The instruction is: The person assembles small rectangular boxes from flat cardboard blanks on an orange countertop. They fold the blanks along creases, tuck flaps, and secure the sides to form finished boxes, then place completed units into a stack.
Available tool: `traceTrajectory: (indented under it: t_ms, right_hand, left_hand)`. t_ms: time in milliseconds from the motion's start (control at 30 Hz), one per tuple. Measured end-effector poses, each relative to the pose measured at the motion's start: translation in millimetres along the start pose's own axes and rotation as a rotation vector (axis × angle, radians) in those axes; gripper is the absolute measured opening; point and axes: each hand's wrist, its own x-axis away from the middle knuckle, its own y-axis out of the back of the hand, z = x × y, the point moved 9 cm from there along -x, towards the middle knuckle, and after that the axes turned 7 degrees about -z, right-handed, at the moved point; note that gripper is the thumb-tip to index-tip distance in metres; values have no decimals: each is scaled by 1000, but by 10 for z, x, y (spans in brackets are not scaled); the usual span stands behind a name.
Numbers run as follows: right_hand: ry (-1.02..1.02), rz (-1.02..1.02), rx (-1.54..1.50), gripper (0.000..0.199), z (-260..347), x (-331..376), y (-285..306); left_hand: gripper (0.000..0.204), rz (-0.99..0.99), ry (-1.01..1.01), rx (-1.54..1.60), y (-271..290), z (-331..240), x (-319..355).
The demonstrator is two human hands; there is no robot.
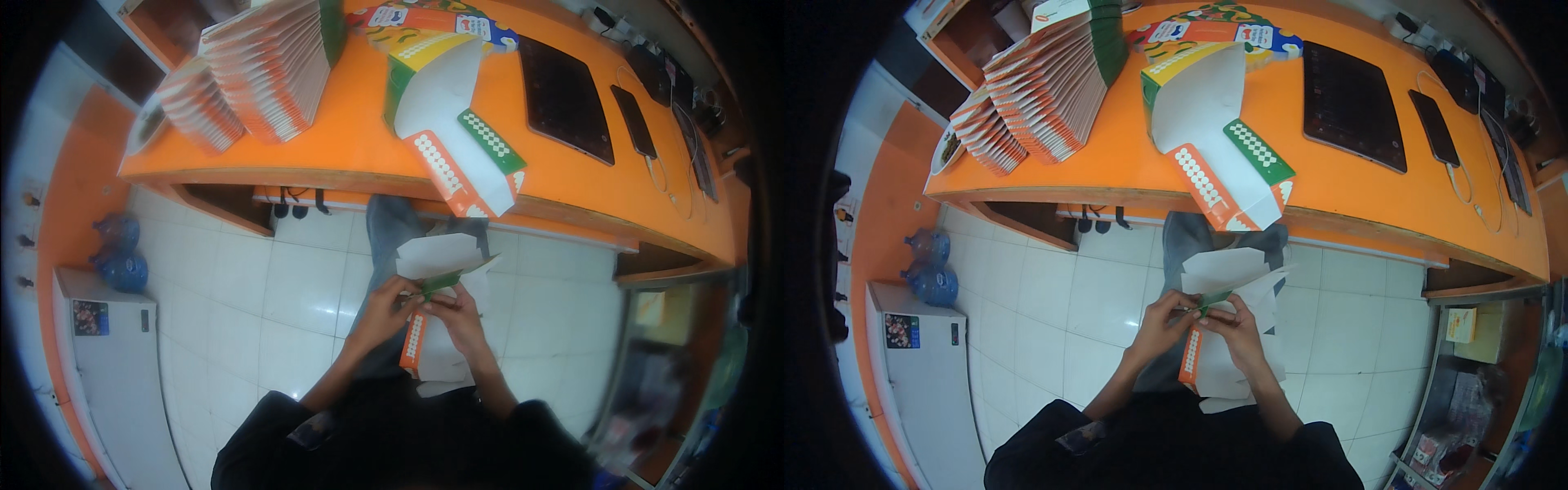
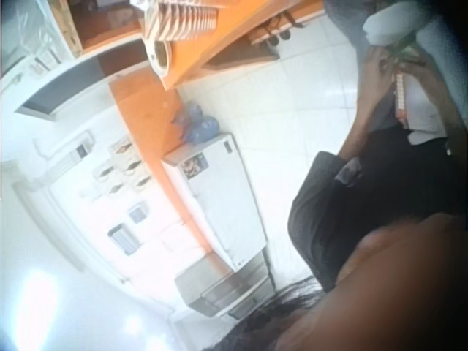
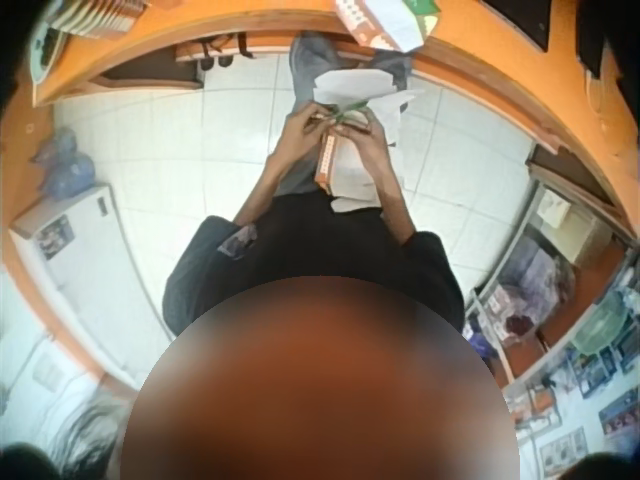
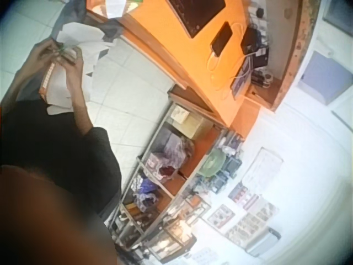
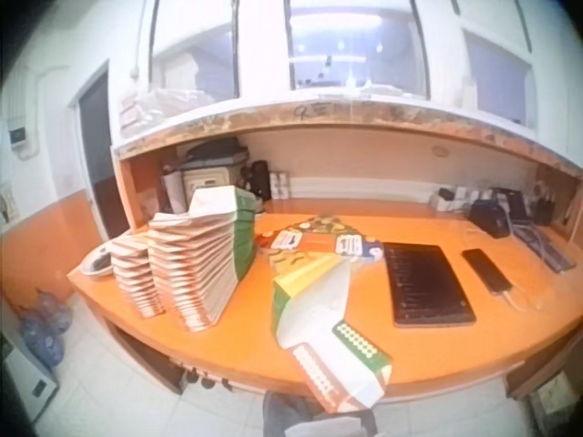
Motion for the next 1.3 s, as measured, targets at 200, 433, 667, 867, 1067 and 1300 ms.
traceTrajectory:
  t_ms: [200, 433, 667, 867, 1067, 1300]
  right_hand:
    - [151, -26, 119, 39, -1, 27, 3]
    - [266, -118, 222, 24, 155, 57, 131]
    - [236, -104, 254, 29, 125, 99, 47]
    - [253, -201, 284, 27, 245, 121, 98]
    - [243, -259, 308, 21, 265, 176, 151]
    - [337, -224, 174, 18, 299, 207, 98]
  left_hand:
    - [13, -49, 45, 6, 23, -7, -70]
    - [12, -49, 85, 76, -83, -4, -27]
    - [9, -40, 73, 81, -55, 29, -29]
    - [11, 48, 104, 206, -130, 21, -25]
    - [12, 62, 147, 284, -114, -74, 8]
    - [12, 66, 125, 253, -97, -213, 20]
